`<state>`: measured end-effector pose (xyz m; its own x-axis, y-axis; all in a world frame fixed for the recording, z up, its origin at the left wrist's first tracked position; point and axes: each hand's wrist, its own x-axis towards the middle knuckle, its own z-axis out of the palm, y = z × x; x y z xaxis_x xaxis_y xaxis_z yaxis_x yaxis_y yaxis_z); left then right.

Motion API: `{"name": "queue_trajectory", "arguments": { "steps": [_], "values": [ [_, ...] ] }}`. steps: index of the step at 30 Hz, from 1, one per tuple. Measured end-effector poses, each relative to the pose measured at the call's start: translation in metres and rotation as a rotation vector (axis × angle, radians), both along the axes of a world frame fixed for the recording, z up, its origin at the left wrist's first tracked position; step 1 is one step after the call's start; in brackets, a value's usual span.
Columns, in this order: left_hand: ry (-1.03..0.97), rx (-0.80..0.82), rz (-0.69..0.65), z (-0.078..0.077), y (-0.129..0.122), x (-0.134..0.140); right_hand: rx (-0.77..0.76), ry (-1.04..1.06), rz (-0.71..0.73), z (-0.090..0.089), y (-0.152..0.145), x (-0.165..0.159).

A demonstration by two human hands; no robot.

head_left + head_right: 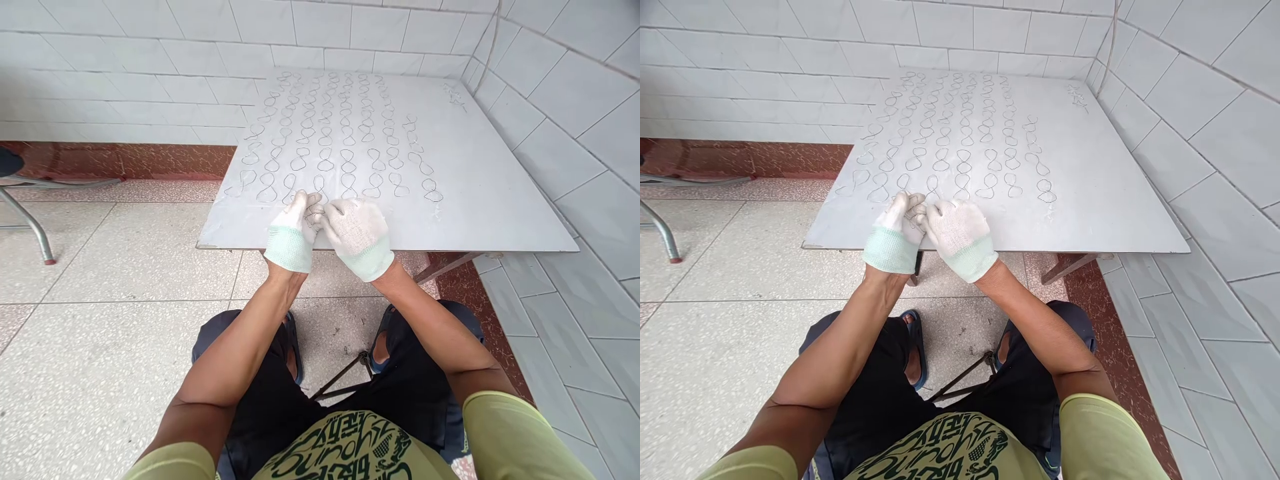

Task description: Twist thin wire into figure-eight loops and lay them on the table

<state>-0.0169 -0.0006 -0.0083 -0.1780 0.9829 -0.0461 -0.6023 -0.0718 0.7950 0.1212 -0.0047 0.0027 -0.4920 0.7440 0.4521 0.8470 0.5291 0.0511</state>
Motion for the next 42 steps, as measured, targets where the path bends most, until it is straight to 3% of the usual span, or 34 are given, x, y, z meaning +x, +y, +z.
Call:
{"name": "queue_trajectory", "arguments": {
  "steps": [21,30,34,37,42],
  "values": [
    [0.263,-0.042,-0.012,-0.003,-0.002,-0.002,0.005,-0.029,0.018,-0.009,0.002,0.002],
    [0.409,-0.044,-0.126,0.005,-0.002,-0.013,0.052,0.116,0.027,-0.027,0.009,0.008],
    [0.548,-0.114,-0.253,0.007,0.003,-0.024,0.005,0.228,0.018,-0.033,0.016,0.010],
    [0.572,-0.050,-0.292,0.009,0.003,-0.029,-0.062,0.356,0.055,-0.033,0.016,0.010],
    [0.531,-0.003,-0.301,0.012,0.004,-0.032,-0.363,0.674,0.021,-0.016,0.003,0.010]
  ]
}}
